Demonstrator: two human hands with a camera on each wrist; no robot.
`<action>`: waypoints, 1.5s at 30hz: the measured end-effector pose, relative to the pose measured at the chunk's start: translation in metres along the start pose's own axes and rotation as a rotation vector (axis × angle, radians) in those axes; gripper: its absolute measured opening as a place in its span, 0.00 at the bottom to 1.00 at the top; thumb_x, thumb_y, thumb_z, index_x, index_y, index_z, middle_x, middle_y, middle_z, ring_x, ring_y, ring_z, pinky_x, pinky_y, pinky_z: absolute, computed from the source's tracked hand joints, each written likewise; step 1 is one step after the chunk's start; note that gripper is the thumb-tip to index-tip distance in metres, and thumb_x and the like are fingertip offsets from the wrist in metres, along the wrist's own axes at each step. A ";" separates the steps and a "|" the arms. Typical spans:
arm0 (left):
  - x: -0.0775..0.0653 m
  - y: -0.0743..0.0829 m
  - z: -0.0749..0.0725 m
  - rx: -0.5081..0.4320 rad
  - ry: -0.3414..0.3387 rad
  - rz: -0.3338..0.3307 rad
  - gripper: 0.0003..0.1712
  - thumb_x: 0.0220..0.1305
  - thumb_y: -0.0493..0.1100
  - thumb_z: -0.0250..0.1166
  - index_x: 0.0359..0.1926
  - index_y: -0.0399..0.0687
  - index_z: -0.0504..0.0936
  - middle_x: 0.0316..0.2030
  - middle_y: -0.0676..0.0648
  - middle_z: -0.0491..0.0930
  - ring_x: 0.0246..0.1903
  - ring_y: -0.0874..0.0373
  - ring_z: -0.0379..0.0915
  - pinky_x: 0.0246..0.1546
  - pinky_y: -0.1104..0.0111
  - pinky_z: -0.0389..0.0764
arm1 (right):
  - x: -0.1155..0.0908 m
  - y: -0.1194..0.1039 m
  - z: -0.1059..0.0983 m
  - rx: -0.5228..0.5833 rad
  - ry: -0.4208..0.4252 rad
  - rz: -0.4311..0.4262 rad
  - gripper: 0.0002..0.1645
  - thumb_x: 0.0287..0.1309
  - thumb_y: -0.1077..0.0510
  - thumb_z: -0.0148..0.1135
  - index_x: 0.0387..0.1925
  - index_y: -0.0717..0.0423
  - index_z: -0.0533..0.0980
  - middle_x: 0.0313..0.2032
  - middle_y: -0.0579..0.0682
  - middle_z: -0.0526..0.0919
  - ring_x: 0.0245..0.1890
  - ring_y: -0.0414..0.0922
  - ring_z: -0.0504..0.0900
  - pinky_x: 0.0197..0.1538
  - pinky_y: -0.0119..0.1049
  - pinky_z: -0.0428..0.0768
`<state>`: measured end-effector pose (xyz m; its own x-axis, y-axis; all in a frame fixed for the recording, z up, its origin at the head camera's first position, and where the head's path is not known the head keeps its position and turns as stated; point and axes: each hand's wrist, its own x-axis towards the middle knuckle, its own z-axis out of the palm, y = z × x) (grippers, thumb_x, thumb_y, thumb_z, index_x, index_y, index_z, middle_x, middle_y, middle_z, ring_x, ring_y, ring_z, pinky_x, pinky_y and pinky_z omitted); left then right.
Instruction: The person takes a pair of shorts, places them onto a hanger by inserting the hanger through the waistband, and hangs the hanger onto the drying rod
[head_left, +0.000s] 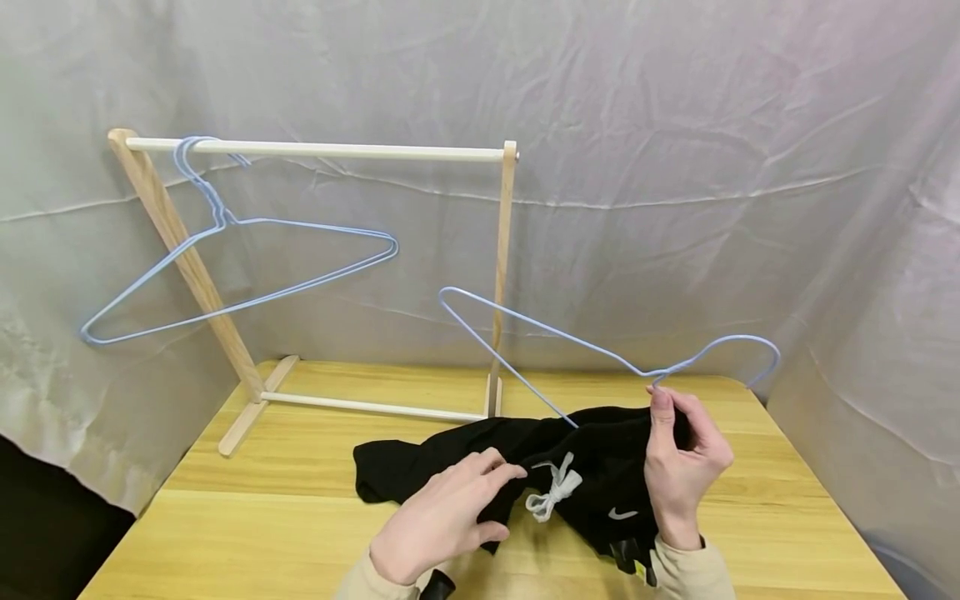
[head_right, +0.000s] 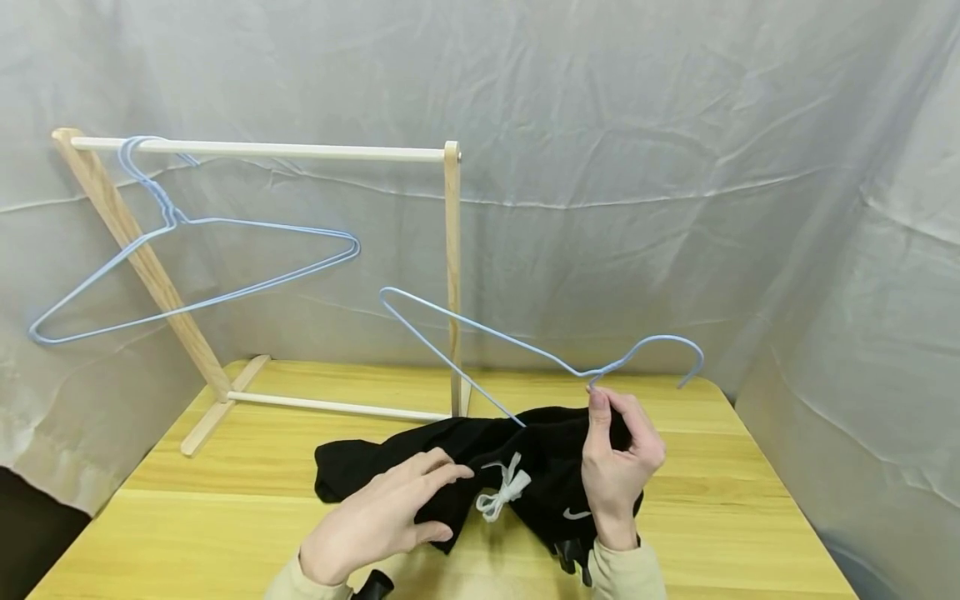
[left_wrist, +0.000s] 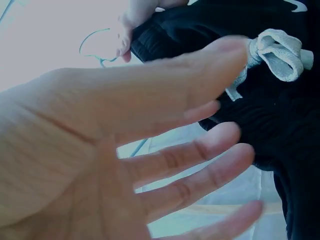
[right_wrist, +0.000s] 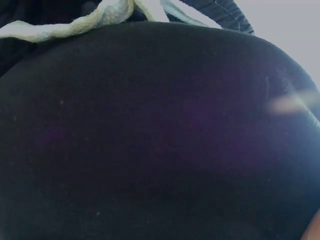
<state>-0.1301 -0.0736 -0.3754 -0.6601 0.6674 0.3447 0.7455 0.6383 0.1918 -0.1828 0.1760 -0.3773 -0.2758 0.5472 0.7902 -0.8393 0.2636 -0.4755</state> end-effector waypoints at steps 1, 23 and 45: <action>-0.001 0.000 0.000 -0.004 -0.007 0.005 0.37 0.52 0.47 0.79 0.62 0.50 0.75 0.48 0.55 0.76 0.40 0.64 0.73 0.35 0.78 0.75 | 0.000 0.000 0.000 -0.002 0.001 0.001 0.06 0.55 0.78 0.62 0.28 0.86 0.78 0.29 0.41 0.88 0.30 0.34 0.82 0.38 0.24 0.77; -0.006 -0.017 0.004 -0.192 -0.195 -0.194 0.19 0.54 0.38 0.76 0.47 0.50 0.81 0.39 0.53 0.86 0.38 0.60 0.81 0.39 0.70 0.80 | 0.000 -0.001 0.001 -0.011 0.037 0.027 0.08 0.56 0.77 0.63 0.28 0.86 0.77 0.31 0.42 0.89 0.31 0.34 0.84 0.39 0.23 0.78; -0.024 -0.069 -0.028 -0.399 -0.025 -0.270 0.08 0.75 0.43 0.57 0.42 0.47 0.81 0.27 0.55 0.75 0.25 0.71 0.62 0.31 0.74 0.68 | 0.004 0.001 -0.005 0.060 0.035 0.063 0.06 0.56 0.79 0.61 0.29 0.87 0.77 0.30 0.45 0.90 0.28 0.34 0.82 0.37 0.22 0.79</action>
<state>-0.1632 -0.1444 -0.3710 -0.8334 0.5101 0.2125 0.5209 0.5967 0.6104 -0.1823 0.1821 -0.3761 -0.3138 0.5887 0.7449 -0.8477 0.1798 -0.4991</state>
